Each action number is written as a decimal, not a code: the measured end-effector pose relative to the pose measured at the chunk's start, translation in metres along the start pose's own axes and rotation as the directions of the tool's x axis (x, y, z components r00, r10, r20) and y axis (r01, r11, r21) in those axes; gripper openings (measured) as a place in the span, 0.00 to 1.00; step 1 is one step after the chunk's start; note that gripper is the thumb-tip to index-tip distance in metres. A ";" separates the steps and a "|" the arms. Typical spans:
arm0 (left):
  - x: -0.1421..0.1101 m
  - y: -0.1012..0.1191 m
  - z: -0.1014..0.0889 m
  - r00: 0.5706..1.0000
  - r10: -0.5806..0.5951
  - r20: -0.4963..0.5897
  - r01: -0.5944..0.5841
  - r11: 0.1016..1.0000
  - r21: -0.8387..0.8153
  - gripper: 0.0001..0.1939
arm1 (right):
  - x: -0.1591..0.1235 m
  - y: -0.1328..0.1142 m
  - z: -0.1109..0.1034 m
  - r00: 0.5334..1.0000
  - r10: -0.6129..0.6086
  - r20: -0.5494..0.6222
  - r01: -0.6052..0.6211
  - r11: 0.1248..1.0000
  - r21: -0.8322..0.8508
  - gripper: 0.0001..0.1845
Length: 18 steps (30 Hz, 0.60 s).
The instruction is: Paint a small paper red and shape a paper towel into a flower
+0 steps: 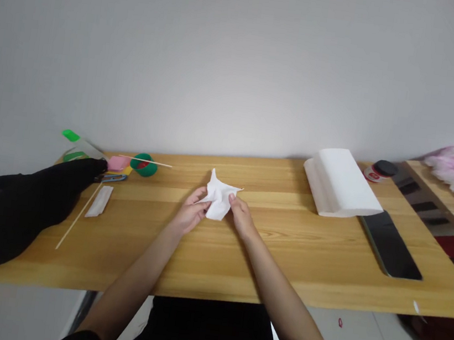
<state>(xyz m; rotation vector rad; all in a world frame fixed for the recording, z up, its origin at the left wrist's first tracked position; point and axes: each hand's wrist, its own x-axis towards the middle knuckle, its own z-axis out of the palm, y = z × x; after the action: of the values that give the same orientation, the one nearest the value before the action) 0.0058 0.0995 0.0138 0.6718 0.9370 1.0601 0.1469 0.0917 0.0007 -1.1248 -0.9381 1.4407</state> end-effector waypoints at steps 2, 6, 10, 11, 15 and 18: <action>-0.002 -0.001 0.003 0.998 -0.029 0.048 0.028 0.999 0.019 0.19 | -0.004 -0.002 0.005 0.999 0.044 0.018 -0.045 0.998 0.048 0.33; -0.006 -0.004 0.010 0.994 -0.047 0.100 0.040 0.996 0.077 0.15 | -0.011 -0.011 0.010 0.993 0.118 0.021 -0.119 0.986 0.113 0.28; -0.008 -0.007 0.014 0.993 -0.038 0.110 0.024 0.992 0.124 0.13 | -0.011 -0.017 0.009 0.989 0.149 0.001 -0.147 0.977 0.152 0.21; -0.008 -0.007 0.015 0.994 -0.033 0.104 0.019 0.991 0.131 0.13 | -0.010 -0.018 0.008 0.989 0.151 -0.007 -0.148 0.976 0.157 0.19; -0.007 -0.007 0.011 1.000 0.014 0.020 -0.017 0.990 0.143 0.15 | -0.005 -0.017 0.001 0.987 0.151 -0.052 -0.141 0.976 0.166 0.15; -0.003 -0.007 0.005 0.995 0.061 -0.076 -0.050 0.989 0.141 0.14 | -0.002 -0.016 -0.006 0.986 0.136 -0.100 -0.116 0.977 0.179 0.15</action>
<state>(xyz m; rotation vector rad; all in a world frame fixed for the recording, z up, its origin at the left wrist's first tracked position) 0.0124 0.0941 0.0109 0.7788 1.0739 1.0841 0.1565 0.0927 0.0150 -1.1390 -0.6600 1.5139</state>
